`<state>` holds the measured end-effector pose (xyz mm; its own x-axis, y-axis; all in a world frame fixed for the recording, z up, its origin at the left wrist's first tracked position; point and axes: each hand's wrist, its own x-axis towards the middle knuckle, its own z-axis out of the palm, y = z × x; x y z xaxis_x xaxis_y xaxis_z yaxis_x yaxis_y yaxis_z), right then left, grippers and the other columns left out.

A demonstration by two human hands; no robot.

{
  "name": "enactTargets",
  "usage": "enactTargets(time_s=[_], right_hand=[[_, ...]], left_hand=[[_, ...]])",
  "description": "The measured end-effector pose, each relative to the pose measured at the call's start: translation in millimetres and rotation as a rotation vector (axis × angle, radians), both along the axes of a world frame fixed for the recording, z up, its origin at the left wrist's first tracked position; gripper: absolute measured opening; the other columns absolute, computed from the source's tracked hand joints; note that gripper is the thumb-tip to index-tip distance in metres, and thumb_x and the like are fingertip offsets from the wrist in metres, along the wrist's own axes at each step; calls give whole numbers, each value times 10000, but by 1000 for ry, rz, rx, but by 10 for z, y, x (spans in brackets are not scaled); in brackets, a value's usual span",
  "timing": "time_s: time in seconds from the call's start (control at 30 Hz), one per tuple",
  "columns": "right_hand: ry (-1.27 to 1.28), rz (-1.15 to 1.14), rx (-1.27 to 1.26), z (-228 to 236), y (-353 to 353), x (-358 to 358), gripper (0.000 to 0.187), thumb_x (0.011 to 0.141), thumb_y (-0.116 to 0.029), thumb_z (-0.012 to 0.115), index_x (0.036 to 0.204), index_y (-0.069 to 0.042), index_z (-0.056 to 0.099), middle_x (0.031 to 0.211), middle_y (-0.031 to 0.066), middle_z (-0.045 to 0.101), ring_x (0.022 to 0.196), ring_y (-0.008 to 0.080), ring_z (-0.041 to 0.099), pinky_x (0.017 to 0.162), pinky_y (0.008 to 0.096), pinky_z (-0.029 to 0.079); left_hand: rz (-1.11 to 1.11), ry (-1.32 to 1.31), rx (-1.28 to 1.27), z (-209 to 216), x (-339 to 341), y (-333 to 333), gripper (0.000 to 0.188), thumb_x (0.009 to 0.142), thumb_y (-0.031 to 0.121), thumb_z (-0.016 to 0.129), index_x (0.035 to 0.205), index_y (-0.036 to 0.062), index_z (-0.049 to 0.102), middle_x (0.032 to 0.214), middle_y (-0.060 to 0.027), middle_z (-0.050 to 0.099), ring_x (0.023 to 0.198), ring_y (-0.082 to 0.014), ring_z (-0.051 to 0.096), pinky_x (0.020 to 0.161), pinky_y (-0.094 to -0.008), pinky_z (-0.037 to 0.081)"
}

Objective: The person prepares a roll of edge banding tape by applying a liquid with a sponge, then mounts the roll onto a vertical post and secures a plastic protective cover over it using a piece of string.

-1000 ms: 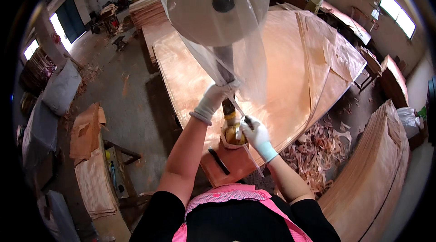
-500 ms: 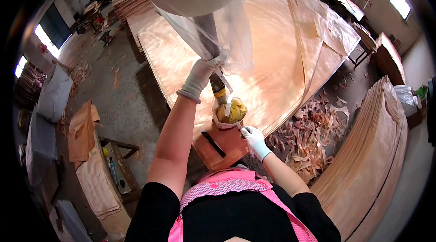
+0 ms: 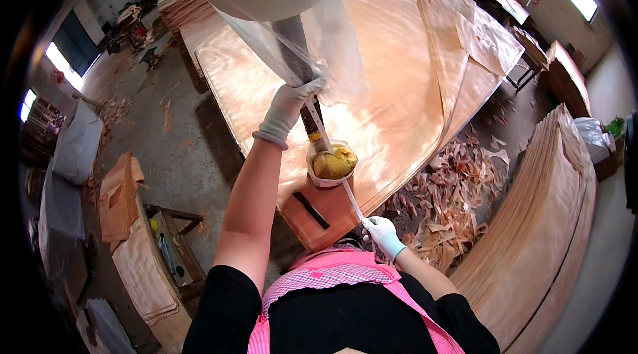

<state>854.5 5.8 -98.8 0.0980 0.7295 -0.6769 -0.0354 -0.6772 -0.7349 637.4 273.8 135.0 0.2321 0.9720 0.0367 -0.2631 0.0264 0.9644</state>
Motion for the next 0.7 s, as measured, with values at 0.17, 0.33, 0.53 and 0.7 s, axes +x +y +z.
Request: enactTargets(time_s=[0.17, 0.33, 0.53, 0.7], right_hand=[[-37, 30, -20, -144, 7, -12, 213, 970, -234, 596, 923, -35, 658, 719, 13, 610, 573, 95, 546, 527, 232, 487], [-109, 145, -80, -390, -271, 195, 262, 958, -265, 603, 927, -15, 676, 681, 35, 632, 559, 120, 573, 527, 264, 477], [-392, 273, -207, -702, -728, 565, 313, 929, -323, 615, 844, -39, 716, 706, 93, 682, 561, 192, 622, 556, 367, 492], [-336, 175, -367, -1337, -998, 879, 471, 867, -456, 662, 874, 12, 719, 824, 148, 702, 700, 275, 672, 664, 387, 516]], left_hand=[[-21, -24, 9, -100, 1, 90, 240, 833, 197, 752, 999, 44, 672, 883, 21, 624, 801, -88, 569, 718, -250, 450], [23, 16, 6, -102, 16, 131, 205, 812, 224, 751, 858, 34, 691, 797, 14, 623, 724, -92, 559, 666, -251, 442], [51, 50, 32, -6, 12, 47, 170, 829, 218, 721, 838, 49, 698, 784, 14, 636, 752, -87, 578, 695, -247, 447], [10, 41, 50, -17, -2, 43, 141, 854, 185, 685, 842, 45, 690, 800, -1, 644, 775, -92, 587, 725, -248, 448]])
